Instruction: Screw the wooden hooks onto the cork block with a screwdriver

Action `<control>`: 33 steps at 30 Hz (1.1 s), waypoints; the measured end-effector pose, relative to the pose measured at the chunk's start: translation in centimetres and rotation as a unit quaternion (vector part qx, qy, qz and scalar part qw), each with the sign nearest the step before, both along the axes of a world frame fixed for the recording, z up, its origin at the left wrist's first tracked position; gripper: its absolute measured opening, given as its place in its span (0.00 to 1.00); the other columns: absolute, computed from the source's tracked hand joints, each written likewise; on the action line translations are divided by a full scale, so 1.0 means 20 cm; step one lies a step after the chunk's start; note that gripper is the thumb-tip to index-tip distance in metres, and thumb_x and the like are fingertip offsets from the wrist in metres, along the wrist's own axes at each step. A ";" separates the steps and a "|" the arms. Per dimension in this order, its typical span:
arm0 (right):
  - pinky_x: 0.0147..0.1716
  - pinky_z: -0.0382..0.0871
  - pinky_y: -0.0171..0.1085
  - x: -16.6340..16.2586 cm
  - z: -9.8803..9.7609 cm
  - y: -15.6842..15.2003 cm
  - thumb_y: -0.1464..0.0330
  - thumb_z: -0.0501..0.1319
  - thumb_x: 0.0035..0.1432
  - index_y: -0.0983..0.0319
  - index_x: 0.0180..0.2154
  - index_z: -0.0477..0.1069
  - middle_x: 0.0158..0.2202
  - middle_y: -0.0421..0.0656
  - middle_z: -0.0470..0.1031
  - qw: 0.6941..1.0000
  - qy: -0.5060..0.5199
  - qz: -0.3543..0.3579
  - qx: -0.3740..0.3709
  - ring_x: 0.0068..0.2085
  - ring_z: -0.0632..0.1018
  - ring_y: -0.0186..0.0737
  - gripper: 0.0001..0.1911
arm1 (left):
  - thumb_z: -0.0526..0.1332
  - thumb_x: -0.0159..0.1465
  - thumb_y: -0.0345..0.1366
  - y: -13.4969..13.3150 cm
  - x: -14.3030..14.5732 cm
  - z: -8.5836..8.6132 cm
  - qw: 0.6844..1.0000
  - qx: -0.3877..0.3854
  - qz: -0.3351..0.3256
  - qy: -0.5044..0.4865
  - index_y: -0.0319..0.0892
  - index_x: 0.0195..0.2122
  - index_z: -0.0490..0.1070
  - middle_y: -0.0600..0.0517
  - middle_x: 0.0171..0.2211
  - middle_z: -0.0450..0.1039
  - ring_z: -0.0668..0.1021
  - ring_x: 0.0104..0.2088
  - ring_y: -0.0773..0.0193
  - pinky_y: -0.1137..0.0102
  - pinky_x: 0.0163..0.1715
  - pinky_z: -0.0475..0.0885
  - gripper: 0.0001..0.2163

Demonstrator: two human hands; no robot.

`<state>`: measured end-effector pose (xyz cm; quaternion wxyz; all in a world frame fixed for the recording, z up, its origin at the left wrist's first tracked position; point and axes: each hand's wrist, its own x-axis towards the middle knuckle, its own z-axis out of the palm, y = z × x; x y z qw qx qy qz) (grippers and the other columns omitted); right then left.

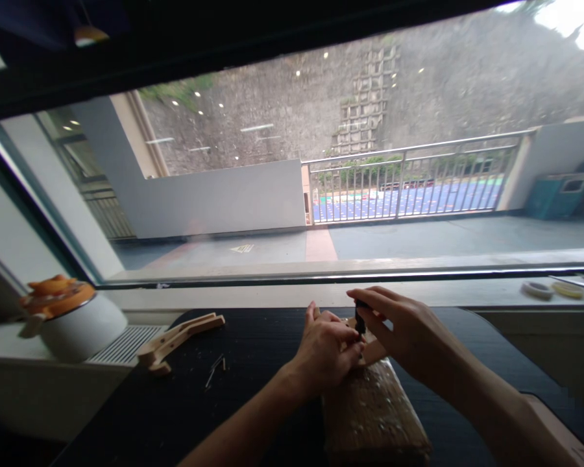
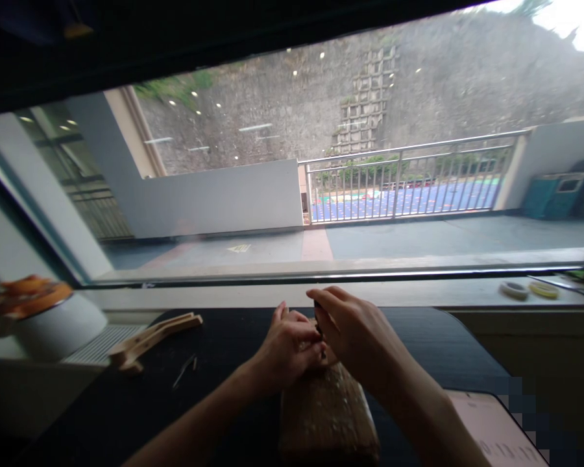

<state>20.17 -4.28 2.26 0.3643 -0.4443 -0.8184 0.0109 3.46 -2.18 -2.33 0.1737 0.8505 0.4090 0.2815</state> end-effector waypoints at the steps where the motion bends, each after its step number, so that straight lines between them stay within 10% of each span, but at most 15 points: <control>1: 0.34 0.68 0.35 0.00 0.00 0.00 0.71 0.53 0.62 0.59 0.49 0.70 0.42 0.42 0.76 1.000 -0.002 -0.001 0.002 0.37 0.78 0.37 0.15 | 0.61 0.61 0.37 0.00 0.00 0.00 1.000 0.002 -0.001 -0.001 0.46 0.27 0.76 0.55 0.26 0.74 0.73 0.44 0.59 0.46 0.60 0.37 0.07; 33: 0.31 0.67 0.37 -0.01 0.01 0.00 0.69 0.55 0.61 0.58 0.50 0.69 0.43 0.41 0.76 0.999 -0.022 -0.032 0.007 0.35 0.77 0.39 0.16 | 0.61 0.60 0.35 -0.01 0.00 0.01 1.000 -0.008 0.000 0.007 0.47 0.31 0.77 0.54 0.29 0.75 0.73 0.44 0.60 0.45 0.60 0.37 0.05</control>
